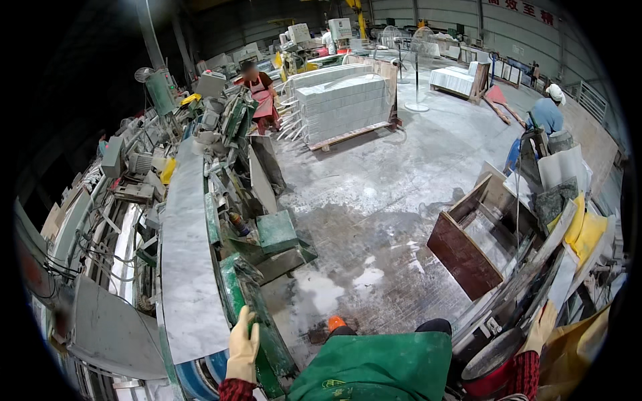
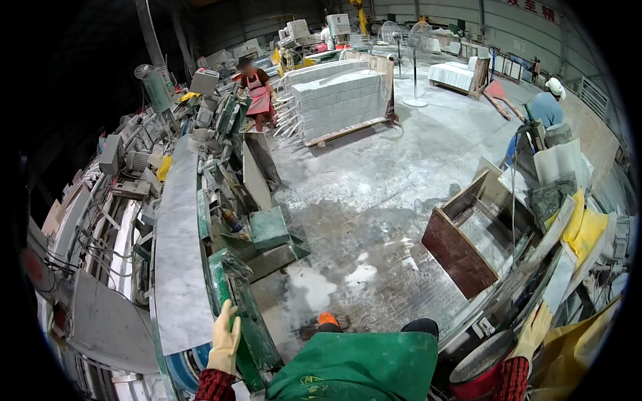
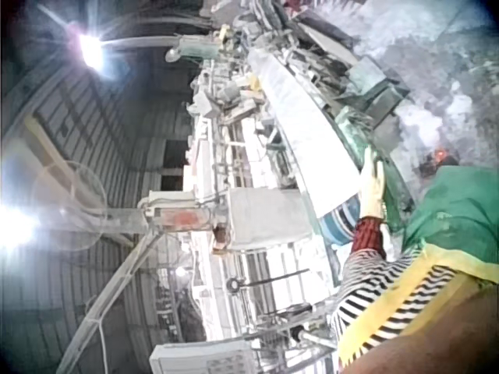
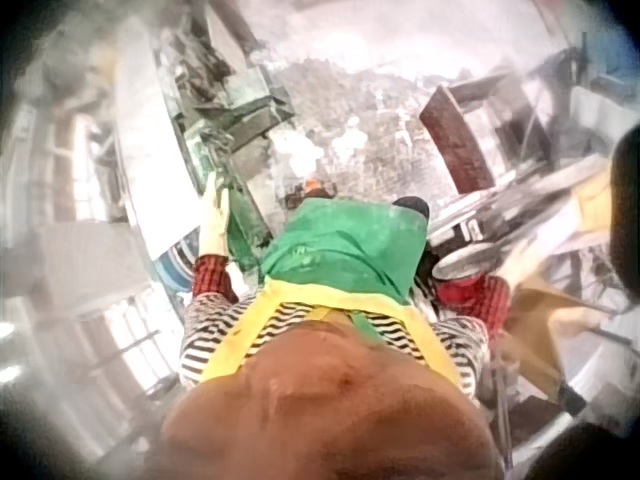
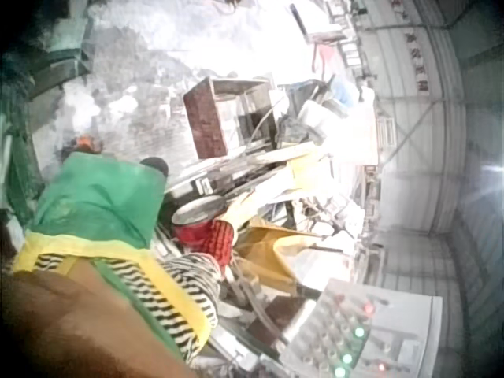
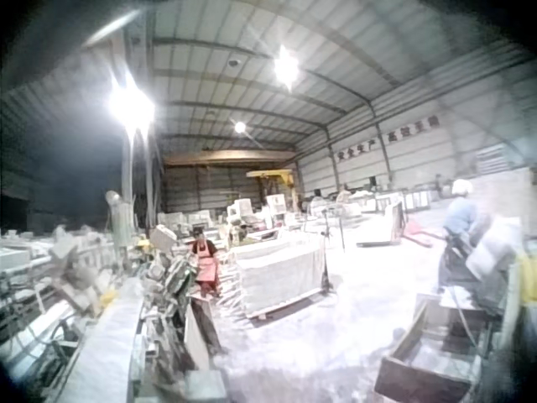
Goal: The person repeatedly feeds rectangular stone tiles into a grinding machine, holding them with gloved hands against a rotating wheel to smooth the edges. The person then removes the tiles and places them into a nearby container.
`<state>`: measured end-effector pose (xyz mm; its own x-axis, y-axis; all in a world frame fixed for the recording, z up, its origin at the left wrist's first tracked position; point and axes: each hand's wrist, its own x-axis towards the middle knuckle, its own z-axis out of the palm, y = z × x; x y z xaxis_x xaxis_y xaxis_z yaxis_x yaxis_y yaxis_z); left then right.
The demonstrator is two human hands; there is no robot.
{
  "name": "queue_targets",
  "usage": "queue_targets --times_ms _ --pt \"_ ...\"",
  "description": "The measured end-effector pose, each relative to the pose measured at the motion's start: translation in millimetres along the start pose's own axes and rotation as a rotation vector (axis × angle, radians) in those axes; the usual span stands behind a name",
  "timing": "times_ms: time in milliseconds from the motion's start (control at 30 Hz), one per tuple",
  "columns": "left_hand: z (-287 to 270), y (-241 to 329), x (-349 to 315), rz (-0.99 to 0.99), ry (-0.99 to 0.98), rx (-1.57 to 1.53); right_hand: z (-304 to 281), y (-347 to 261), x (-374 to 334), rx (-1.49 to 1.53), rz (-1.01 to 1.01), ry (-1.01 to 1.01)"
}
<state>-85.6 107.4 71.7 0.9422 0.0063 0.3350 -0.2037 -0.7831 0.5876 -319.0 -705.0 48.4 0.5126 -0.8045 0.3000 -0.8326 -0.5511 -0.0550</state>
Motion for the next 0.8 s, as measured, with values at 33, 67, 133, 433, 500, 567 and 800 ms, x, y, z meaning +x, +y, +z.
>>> queue_targets --times_ms 33,67,133,433,500,567,800 --pt "5.9 10.4 8.4 0.003 -0.035 -0.005 7.0 2.2 0.9 0.023 0.005 -0.014" --pt "7.8 12.8 17.6 0.132 -0.055 0.146 14.6 4.4 -3.1 0.048 -0.005 -0.021" --pt "9.8 17.4 26.6 0.144 -0.125 0.285 3.4 -16.5 -11.1 -0.051 0.004 -0.048" --pt "24.6 10.3 16.7 0.122 -0.041 0.399 15.4 -9.4 -17.0 -0.094 -0.045 -0.002" --pt "24.9 11.7 20.6 0.144 -0.026 0.368 7.0 -11.9 -21.9 -0.114 -0.019 -0.047" --pt "23.5 10.0 18.6 0.122 -0.025 0.387 5.4 -17.1 -23.3 -0.124 -0.027 -0.062" --pt "28.0 3.0 18.6 0.133 0.012 0.394 3.2 -18.3 -28.3 -0.158 -0.01 -0.077"
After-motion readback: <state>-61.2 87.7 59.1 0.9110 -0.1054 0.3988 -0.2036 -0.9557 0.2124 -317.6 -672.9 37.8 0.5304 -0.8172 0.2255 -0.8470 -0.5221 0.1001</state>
